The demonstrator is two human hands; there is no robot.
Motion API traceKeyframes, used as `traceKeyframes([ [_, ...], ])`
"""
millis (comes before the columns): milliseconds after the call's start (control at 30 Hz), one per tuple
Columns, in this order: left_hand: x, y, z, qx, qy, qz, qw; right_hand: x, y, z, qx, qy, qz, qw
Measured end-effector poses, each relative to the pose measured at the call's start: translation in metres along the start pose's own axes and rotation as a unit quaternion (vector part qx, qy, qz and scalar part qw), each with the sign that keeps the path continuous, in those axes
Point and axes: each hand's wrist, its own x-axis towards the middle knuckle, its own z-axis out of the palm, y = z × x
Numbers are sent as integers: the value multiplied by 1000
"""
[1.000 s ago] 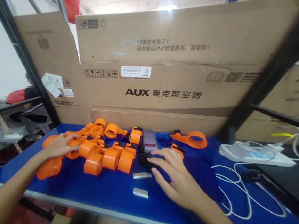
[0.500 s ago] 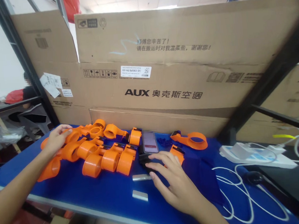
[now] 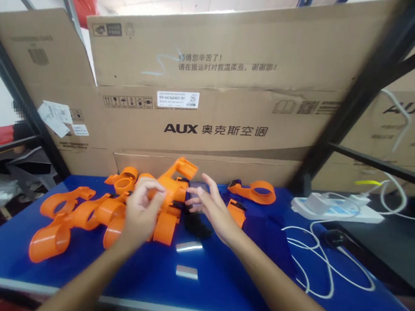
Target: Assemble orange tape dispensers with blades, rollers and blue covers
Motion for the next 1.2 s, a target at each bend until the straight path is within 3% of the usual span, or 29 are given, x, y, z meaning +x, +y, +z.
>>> traceKeyframes([
  [67, -21, 6, 30, -61, -42, -47, 996, 12, 2, 1, 97, 27, 36, 994],
  [167, -39, 6, 57, -190, -112, -125, 967, 21, 7, -7, 138, 81, 24, 987],
  [233, -39, 0, 66, -221, -107, -149, 958, 23, 12, -14, 127, 114, 9, 985],
  [333, -28, -10, 77, -261, -55, -206, 941, 25, 18, -21, 104, 132, -4, 986],
  [467, -12, -15, 98, -389, -64, -334, 856, 24, 19, -21, 64, 122, -32, 990],
  [567, -9, -16, 109, -426, -57, -375, 821, 22, 12, -26, -56, 147, -78, 984],
  [633, -11, -18, 113, -441, -51, -391, 806, 20, 3, -32, -197, 186, -136, 953],
  [700, -16, -22, 113, -444, -46, -398, 802, 16, -9, -40, -331, 209, -201, 898],
  [800, -23, -26, 113, -411, -9, -384, 827, 1, -25, -49, -413, 198, -287, 841],
  [900, -27, -29, 112, -377, 29, -385, 842, -23, -26, -50, -427, 99, -347, 829],
  [1000, -25, -32, 110, -358, 57, -387, 848, -47, -12, -45, -459, -144, -352, 803],
  [1033, -24, -33, 109, -350, 61, -378, 855, -52, -6, -44, -472, -192, -344, 789],
  [1100, -22, -34, 105, -343, 63, -357, 867, -59, 4, -42, -497, -249, -310, 772],
  [1200, -22, -35, 102, -357, 52, -348, 865, -64, 11, -42, -485, -279, -265, 785],
])
